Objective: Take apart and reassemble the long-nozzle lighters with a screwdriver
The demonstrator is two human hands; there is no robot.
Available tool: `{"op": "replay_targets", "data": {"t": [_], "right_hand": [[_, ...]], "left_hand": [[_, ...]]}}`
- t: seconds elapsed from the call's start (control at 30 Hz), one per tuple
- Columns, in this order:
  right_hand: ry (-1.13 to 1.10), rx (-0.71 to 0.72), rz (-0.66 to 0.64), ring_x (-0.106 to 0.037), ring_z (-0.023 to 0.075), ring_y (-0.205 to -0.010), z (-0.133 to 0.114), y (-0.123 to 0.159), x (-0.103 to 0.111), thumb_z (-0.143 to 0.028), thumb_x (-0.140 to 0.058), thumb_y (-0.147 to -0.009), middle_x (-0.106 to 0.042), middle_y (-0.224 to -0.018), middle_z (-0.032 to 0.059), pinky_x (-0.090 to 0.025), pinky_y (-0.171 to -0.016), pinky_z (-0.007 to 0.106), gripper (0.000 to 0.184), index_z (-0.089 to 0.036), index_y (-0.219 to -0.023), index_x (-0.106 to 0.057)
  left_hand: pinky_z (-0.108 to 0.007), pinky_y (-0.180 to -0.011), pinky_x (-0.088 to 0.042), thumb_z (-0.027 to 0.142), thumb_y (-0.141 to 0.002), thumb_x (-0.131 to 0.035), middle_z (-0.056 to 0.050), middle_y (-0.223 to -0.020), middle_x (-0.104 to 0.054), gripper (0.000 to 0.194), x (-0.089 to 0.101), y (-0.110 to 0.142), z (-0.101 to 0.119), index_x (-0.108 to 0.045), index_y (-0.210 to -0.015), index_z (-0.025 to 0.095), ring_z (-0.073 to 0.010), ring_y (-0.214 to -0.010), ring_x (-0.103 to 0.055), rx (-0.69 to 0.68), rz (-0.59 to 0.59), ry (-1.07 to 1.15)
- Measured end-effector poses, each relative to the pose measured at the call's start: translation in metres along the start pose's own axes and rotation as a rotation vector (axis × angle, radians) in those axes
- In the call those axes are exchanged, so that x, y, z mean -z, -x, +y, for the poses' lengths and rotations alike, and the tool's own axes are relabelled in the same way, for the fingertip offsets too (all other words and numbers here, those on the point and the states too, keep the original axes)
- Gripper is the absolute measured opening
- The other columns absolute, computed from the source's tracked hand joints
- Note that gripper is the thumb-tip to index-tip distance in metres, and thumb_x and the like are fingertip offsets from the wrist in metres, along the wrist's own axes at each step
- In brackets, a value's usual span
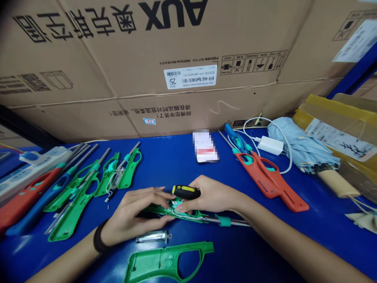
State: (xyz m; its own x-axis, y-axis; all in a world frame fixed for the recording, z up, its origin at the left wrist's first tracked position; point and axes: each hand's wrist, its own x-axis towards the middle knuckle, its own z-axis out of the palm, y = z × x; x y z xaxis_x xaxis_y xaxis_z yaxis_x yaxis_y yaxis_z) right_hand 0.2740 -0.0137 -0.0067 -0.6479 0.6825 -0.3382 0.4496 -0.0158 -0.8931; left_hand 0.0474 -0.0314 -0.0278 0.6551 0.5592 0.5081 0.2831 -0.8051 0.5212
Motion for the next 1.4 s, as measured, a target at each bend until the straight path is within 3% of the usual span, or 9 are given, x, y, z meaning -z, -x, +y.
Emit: {"op": "replay_targets", "data": {"t": [0.17, 0.33, 0.57, 0.9, 1.07, 1.4], "right_hand": [[0.009, -0.035, 0.047, -0.025, 0.0081, -0.054, 0.0051, -0.0011, -0.002, -0.055, -0.068, -0.065, -0.029, -0.057, -0.0071, -0.018, -0.047, 0.022, 0.044, -0.018, -0.059, -0.045], [0.029, 0.031, 0.056, -0.025, 0.008, -0.054, 0.005, 0.0009, -0.0054, -0.055, -0.065, -0.07, -0.03, -0.058, -0.0072, -0.019, -0.047, 0.022, 0.044, -0.018, -0.059, -0.044], [0.082, 0.085, 0.173, -0.028, 0.0077, -0.054, 0.005, 0.0012, -0.0084, -0.047, -0.068, -0.071, -0.032, -0.057, -0.0075, -0.021, -0.045, 0.02, 0.039, -0.018, -0.059, -0.044], [-0.032, 0.026, 0.08, -0.026, 0.0075, -0.052, 0.0001, 0.0076, -0.0006, -0.048, -0.066, -0.073, -0.031, -0.056, -0.0074, -0.017, -0.046, 0.022, 0.037, -0.017, -0.06, -0.05], [-0.067, -0.024, 0.07, -0.033, 0.0085, -0.056, 0.0017, 0.0067, 0.0008, -0.045, -0.072, -0.068, -0.042, -0.06, -0.0061, -0.023, -0.049, 0.021, 0.032, -0.015, -0.08, -0.065], [-0.12, 0.003, 0.103, -0.03, 0.0072, -0.052, -0.0027, 0.005, -0.0059, -0.038, -0.074, -0.066, -0.039, -0.056, -0.0072, -0.021, -0.046, 0.02, 0.028, -0.015, -0.067, -0.058]], "left_hand": [[-0.033, -0.093, -0.052, 0.019, -0.078, -0.07, -0.005, -0.084, -0.073, 0.011, 0.0001, 0.002, 0.0001, -0.06, -0.082, 0.016, -0.018, -0.09, -0.07, -0.048, 0.039, -0.005], [-0.036, -0.097, -0.05, 0.016, -0.075, -0.072, -0.006, -0.083, -0.073, 0.013, -0.0002, 0.0018, 0.0031, -0.06, -0.08, 0.015, -0.0179, -0.089, -0.069, -0.05, 0.038, 0.0], [-0.037, -0.099, -0.05, 0.013, -0.076, -0.07, -0.006, -0.09, -0.073, 0.011, 0.0023, -0.001, 0.0087, -0.059, -0.076, 0.015, -0.0165, -0.088, -0.07, -0.088, 0.075, -0.088], [-0.039, -0.096, -0.052, 0.013, -0.076, -0.071, -0.008, -0.098, -0.072, 0.013, 0.0047, -0.002, 0.0076, -0.058, -0.078, 0.015, -0.0154, -0.087, -0.069, -0.137, 0.078, -0.118], [-0.04, -0.097, -0.051, 0.012, -0.075, -0.072, -0.008, -0.095, -0.072, 0.015, 0.0047, -0.0017, 0.0071, -0.058, -0.078, 0.015, -0.0166, -0.089, -0.069, -0.121, 0.084, -0.084], [-0.036, -0.099, -0.051, 0.01, -0.073, -0.073, -0.005, -0.09, -0.073, 0.017, 0.0028, 0.0014, 0.0069, -0.057, -0.075, 0.015, -0.0168, -0.09, -0.069, -0.086, 0.092, -0.056]]}}
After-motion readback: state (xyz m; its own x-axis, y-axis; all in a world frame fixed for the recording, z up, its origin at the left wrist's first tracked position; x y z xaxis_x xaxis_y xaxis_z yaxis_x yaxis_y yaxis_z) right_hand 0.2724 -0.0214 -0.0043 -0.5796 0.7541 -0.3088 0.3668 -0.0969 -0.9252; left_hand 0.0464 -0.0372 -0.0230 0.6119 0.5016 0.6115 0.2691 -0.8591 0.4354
